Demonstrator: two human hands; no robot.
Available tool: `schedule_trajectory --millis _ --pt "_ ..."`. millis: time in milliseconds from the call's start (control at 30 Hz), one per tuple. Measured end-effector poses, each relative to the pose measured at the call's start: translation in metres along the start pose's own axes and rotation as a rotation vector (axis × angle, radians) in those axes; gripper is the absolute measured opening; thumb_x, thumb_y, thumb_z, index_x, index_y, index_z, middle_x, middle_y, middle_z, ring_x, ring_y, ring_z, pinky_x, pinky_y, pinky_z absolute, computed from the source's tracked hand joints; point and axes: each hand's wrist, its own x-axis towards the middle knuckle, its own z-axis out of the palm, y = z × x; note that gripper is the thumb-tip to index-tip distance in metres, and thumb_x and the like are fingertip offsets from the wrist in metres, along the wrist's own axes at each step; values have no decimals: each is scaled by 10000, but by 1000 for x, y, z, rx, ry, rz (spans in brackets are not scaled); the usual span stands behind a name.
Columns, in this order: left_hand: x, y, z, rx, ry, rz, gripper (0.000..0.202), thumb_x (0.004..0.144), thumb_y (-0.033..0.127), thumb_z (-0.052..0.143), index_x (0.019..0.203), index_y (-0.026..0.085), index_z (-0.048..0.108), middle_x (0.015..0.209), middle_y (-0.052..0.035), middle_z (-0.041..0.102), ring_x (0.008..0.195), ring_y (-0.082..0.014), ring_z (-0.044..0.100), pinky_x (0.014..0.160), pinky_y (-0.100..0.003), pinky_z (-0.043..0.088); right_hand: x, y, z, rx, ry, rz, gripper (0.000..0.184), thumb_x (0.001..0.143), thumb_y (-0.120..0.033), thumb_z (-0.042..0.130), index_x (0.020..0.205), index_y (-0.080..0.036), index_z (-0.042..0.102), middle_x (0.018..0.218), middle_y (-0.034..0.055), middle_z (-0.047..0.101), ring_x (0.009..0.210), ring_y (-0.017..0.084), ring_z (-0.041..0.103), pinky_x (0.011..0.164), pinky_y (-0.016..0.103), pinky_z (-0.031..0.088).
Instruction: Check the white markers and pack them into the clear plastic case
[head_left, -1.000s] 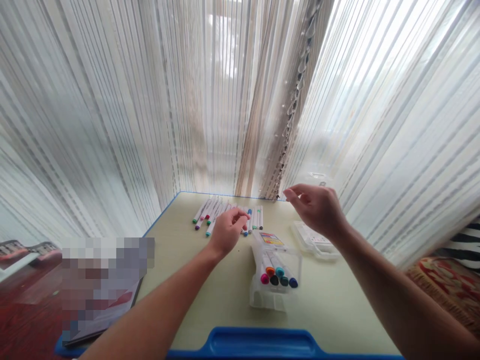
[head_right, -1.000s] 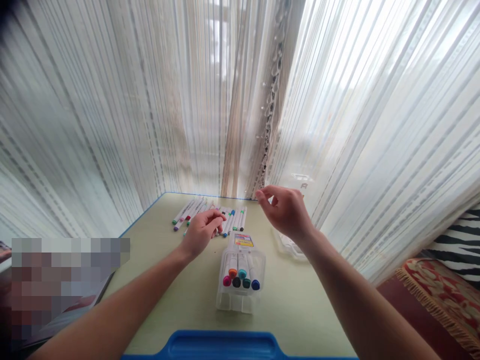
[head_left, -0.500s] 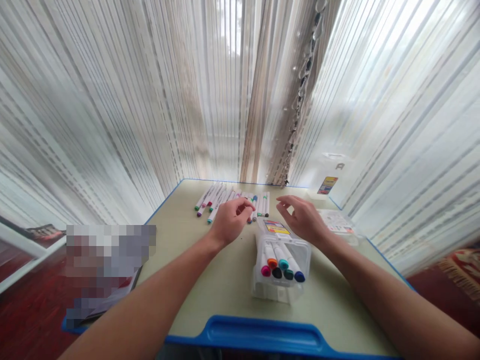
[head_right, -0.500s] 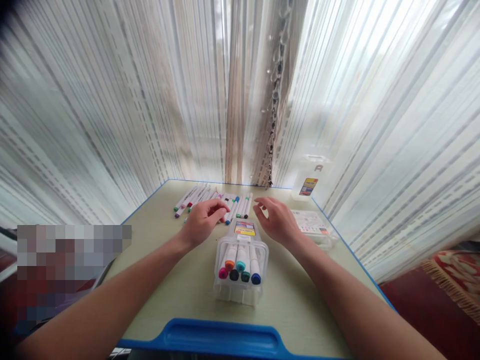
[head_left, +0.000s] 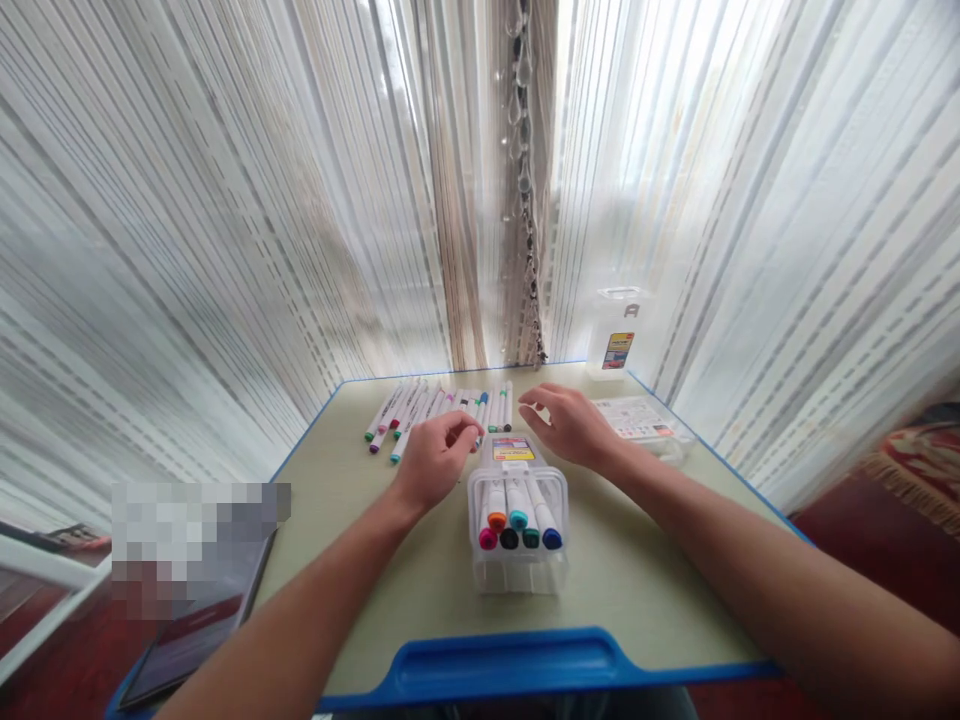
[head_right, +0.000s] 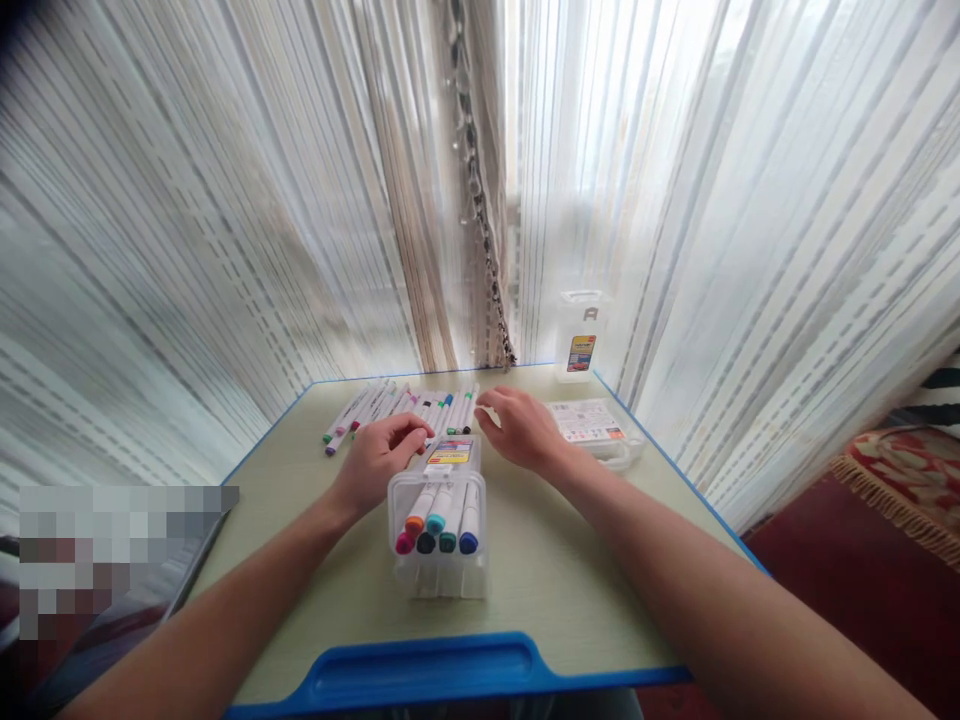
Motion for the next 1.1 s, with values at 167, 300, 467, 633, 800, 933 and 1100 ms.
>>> schedule_trajectory --millis 167,300,467,633,800,933,1100 --pt "2 4 1 19 6 -50 192 832 300 572 770 184 712 693 -14 678 656 -156 598 645 -280 431 -1 -4 -1 -7 5 -5 183 941 -201 565 994 -154 734 988 114 747 858 238 692 753 330 502" --pt "14 9 -9 -46 29 -138 213 802 305 562 868 171 715 799 -52 726 721 -175 644 673 -290 488 -1 -5 -2 -22 4 -18 182 935 -186 562 979 -157 736 981 111 747 860 240 694 738 327 499" --pt "37 12 -53 -38 95 -283 238 761 294 565 893 167 718 891 -78 747 712 -156 629 669 -283 489 -1 -4 -3 -29 6 -23 200 937 -195 551 982 -148 740 992 117 745 827 239 687 720 329 494" --pt "51 -8 -109 133 131 -433 203 667 229 648 840 173 738 801 -69 720 723 -174 624 631 -273 455 -1 -3 -4 -18 11 -32 206 931 -191 548 969 -145 745 974 114 743 787 233 674 712 333 488" --pt "58 -42 -133 284 46 -581 173 526 209 795 674 163 717 733 -98 718 667 -216 634 552 -289 444 -1 -1 -3 -11 18 -51 203 924 -186 546 945 -162 747 970 112 746 819 237 682 727 329 494" --pt "63 -59 -133 285 -36 -653 286 495 234 859 746 171 738 847 -117 755 739 -235 690 594 -297 518 -2 2 0 -10 36 -59 196 918 -189 554 937 -171 748 960 106 750 810 231 691 716 321 500" --pt "72 -69 -126 323 -89 -698 292 494 203 872 747 155 735 750 -113 738 694 -240 692 607 -325 555 -1 6 2 6 40 -52 203 911 -192 553 929 -162 753 947 107 749 759 218 681 685 315 496"
